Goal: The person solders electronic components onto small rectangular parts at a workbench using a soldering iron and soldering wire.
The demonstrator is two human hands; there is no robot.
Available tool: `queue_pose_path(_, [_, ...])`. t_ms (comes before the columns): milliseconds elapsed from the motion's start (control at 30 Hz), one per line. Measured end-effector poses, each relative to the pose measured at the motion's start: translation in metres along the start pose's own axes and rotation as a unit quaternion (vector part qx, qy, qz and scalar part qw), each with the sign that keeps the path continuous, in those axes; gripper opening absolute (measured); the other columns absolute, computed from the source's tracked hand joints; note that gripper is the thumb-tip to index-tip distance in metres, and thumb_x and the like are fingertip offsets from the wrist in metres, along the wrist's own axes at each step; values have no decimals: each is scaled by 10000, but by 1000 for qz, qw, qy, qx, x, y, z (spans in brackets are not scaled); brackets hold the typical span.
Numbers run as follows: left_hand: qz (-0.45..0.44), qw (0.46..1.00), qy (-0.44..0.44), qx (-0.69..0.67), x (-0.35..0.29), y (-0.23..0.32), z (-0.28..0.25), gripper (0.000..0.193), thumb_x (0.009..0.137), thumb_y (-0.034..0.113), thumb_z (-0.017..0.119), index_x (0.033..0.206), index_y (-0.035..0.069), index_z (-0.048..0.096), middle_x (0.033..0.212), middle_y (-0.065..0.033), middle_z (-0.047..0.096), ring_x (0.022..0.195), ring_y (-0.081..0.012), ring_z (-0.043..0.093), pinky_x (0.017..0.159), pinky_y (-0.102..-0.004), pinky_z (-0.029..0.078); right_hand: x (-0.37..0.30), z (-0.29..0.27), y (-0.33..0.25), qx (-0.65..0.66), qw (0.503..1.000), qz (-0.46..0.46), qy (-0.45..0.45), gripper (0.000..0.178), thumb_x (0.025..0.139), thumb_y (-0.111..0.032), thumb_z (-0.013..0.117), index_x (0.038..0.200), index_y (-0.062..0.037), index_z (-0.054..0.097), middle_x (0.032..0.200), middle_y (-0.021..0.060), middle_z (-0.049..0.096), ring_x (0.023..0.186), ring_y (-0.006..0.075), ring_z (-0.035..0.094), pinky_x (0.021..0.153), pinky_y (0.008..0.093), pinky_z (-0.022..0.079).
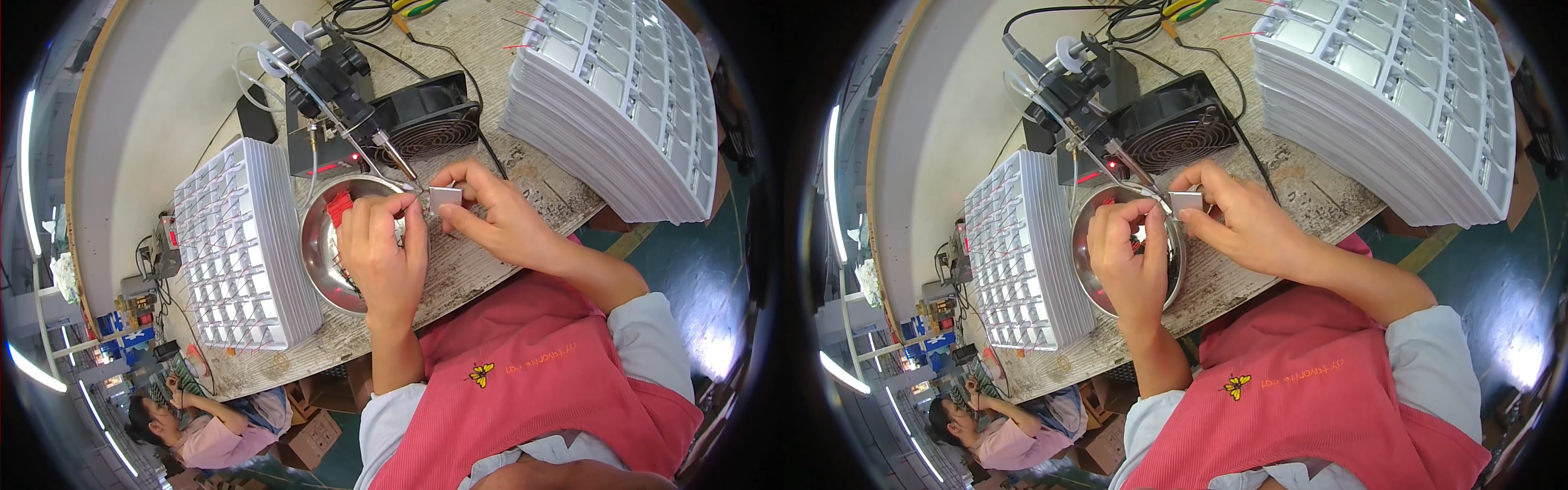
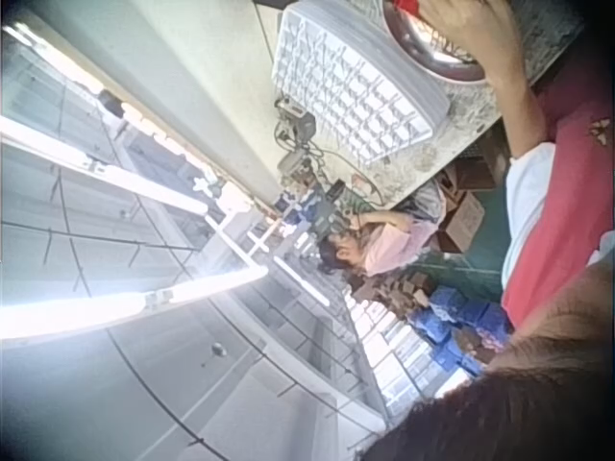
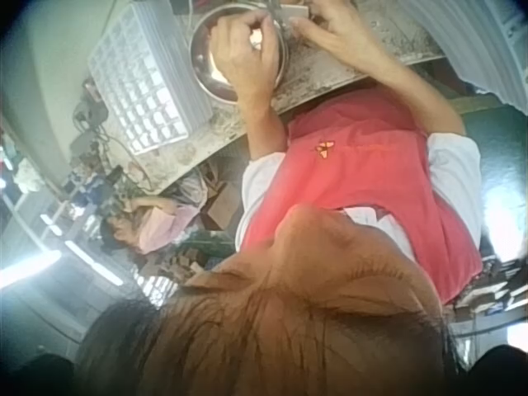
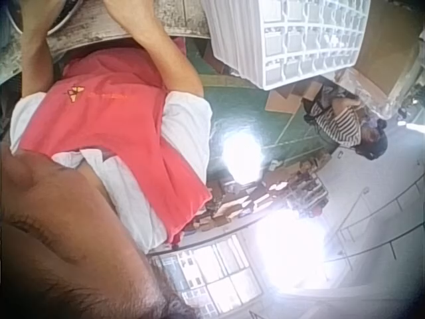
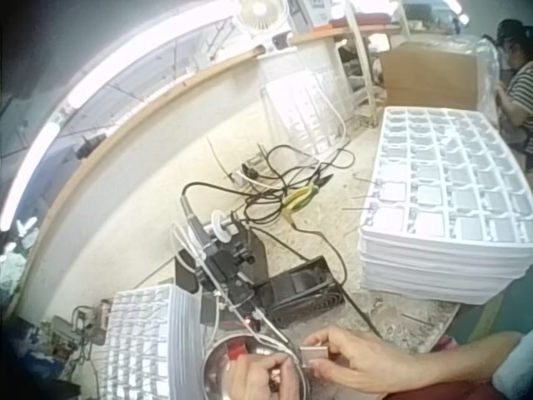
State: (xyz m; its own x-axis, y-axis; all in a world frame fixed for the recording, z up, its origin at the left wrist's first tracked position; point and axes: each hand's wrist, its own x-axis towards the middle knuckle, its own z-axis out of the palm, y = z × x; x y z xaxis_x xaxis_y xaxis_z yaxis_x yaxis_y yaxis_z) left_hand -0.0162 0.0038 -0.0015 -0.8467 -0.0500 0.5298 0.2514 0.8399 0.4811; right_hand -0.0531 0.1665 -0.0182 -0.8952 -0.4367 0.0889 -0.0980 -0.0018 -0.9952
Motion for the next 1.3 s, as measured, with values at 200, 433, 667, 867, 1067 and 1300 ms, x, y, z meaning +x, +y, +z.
queue_pose_path(200, [2, 1000, -7, 9, -2, 1, -1, 119, 799, 90, 701, 895, 73, 632, 835, -65, 590, 758, -247, 547, 681, -371, 383, -3, -1, -1, -5, 1000, 10, -4, 281, 901, -97, 611, 1148, -25, 499, 822, 115, 662, 751, 197, 666, 661, 329, 501])
queue_pose_path(433, [4, 1000, -5, 18, -3, 1, -3, 122, 796, 92, 704, 896, 75, 635, 837, -65, 588, 757, -249, 544, 683, -371, 382, -2, 1, -3, 9, 1000, 13, -10, 267, 906, -92, 604, 1142, -23, 502, 834, 115, 669, 750, 197, 671, 666, 332, 507])
queue_pose_path(667, [-37, 999, -20, 7, -6, 0, -12, 289, 756, 194, 772, 996, 77, 660, 906, -94, 615, 863, -288, 576, 790, -393, 411, -4, -11, -5, -30, 996, 72, -31, 265, 943, -71, 562, 1184, -11, 471, 863, 64, 639, 797, 111, 643, 711, 273, 519])
queue_pose_path(867, [-53, 996, -8, 75, -31, -26, -33, 265, 882, 176, 676, 1061, -16, 642, 978, -186, 627, 955, -347, 580, 883, -411, 449, -15, -15, 10, -101, 994, -4, 30, 264, 906, -208, 563, 1138, -85, 531, 709, 141, 607, 643, 295, 621, 612, 411, 489])
queue_pose_path(1067, [-9, 990, 5, 143, -51, -33, -52, 353, 889, 255, 679, 1089, -35, 658, 1015, -232, 661, 942, -394, 621, 872, -464, 480, -28, -2, 46, -124, 983, -125, 52, 259, 951, -230, 560, 1137, -62, 495, 899, 150, 636, 788, 312, 665, 665, 403, 503])
queue_pose_path(1300, [-9, 992, -67, 104, -54, -36, -50, 363, 929, 224, 600, 1106, -92, 627, 1123, -288, 622, 1056, -429, 579, 949, -487, 439, -33, 1, 65, -116, 966, -204, 107, 249, 909, -196, 585, 1102, -65, 496, 786, 131, 621, 695, 328, 615, 620, 422, 465])
